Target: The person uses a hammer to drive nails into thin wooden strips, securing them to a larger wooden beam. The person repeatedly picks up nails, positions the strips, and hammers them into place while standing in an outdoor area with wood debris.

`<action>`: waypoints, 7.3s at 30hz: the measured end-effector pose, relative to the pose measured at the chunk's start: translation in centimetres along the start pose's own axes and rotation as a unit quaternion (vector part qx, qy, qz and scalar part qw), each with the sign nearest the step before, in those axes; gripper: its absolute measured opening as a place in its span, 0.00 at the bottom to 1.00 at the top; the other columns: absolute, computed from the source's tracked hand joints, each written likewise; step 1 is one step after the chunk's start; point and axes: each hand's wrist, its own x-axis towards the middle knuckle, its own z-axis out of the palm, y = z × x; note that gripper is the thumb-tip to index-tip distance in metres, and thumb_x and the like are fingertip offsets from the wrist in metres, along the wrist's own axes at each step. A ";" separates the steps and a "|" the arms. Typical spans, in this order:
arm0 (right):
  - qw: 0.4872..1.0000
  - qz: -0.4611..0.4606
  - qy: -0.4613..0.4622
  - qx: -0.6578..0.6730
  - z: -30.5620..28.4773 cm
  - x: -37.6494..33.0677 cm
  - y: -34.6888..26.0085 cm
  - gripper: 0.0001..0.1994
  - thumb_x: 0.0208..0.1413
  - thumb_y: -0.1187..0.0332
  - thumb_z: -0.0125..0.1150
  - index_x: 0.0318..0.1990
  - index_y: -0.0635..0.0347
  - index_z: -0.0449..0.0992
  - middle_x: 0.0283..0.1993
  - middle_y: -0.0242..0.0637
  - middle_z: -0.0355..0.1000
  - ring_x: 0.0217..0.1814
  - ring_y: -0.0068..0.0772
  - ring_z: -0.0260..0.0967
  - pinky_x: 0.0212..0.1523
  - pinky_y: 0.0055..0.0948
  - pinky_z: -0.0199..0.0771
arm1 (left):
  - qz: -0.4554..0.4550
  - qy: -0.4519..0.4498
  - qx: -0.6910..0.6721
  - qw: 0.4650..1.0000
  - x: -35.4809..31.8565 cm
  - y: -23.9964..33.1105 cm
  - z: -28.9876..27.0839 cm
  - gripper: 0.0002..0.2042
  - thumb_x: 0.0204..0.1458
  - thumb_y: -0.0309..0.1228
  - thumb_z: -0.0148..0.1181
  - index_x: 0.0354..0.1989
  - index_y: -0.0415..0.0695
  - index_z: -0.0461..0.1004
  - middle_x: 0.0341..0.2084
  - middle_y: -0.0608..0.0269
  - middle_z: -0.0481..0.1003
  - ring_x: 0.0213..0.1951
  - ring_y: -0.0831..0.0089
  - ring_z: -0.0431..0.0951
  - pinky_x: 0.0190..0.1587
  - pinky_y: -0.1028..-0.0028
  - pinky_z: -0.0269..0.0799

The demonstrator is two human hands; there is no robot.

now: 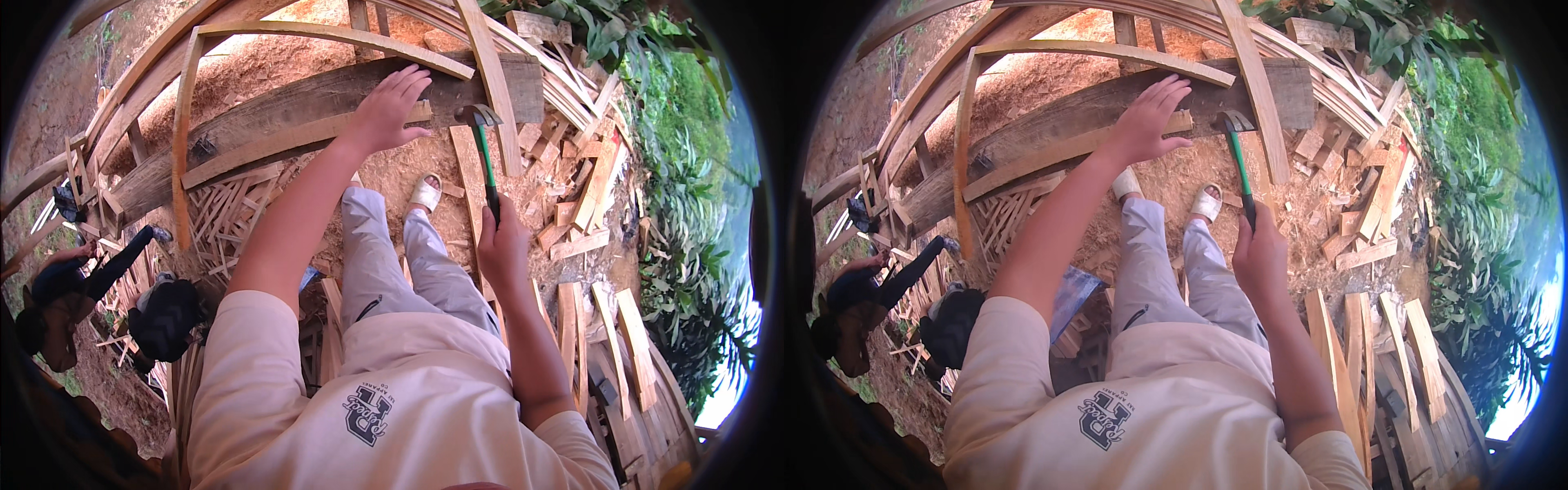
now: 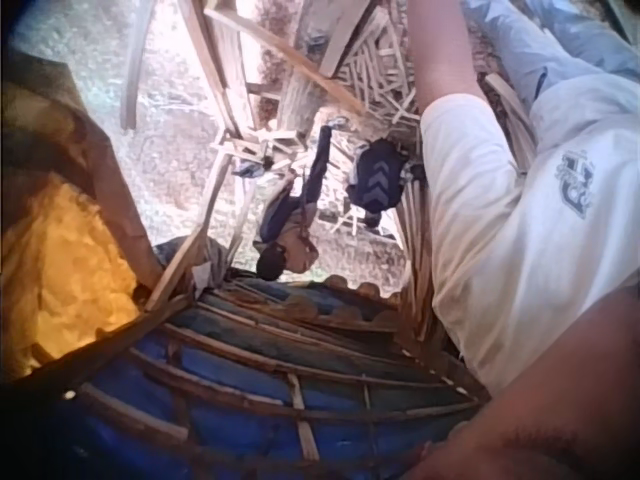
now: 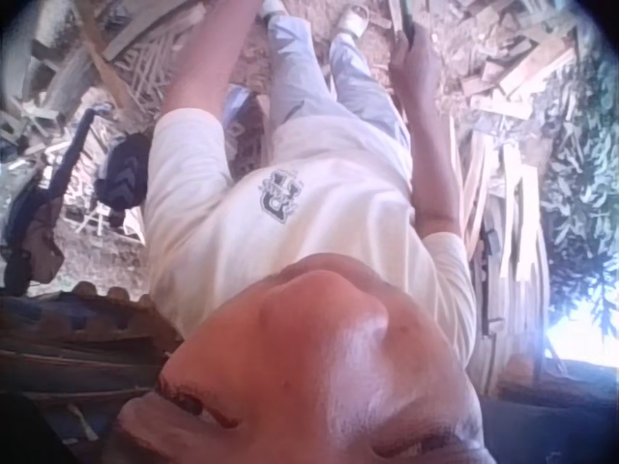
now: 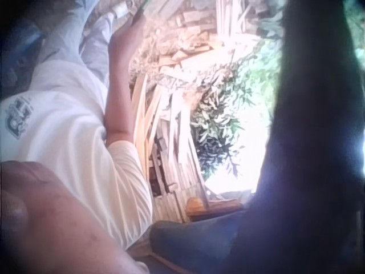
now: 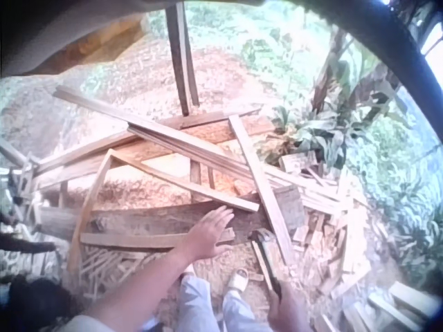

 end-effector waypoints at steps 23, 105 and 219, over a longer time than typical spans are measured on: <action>0.988 -0.019 -0.076 -0.130 1.2 3.5 -2.0 0.16 0.68 0.72 0.55 0.60 0.63 0.69 0.43 0.56 0.78 0.39 0.63 0.79 0.35 0.52 0.77 | 0.014 -0.066 0.193 0.979 -0.1 0.2 1.7 0.25 0.65 0.46 0.56 0.66 0.48 0.69 0.70 0.69 0.67 0.73 0.68 0.62 0.75 0.63 0.58; 0.989 -0.088 -0.004 -0.117 -1.5 3.3 -6.9 0.13 0.68 0.71 0.53 0.55 0.66 0.69 0.37 0.61 0.77 0.35 0.69 0.76 0.32 0.58 0.73 | -0.039 -0.073 0.281 0.956 -1.0 -1.4 -1.0 0.49 0.56 0.68 0.54 0.72 0.35 0.60 0.73 0.53 0.62 0.76 0.63 0.55 0.79 0.57 0.41; 0.987 0.154 -0.034 -0.031 -3.1 -8.3 4.9 0.11 0.69 0.64 0.54 0.42 0.66 0.69 0.31 0.64 0.74 0.37 0.72 0.73 0.36 0.63 0.68 | -0.131 -0.047 -0.129 0.982 -3.9 9.8 -27.7 0.07 0.45 0.22 0.60 0.32 0.40 0.71 0.22 0.52 0.74 0.26 0.54 0.78 0.31 0.65 0.72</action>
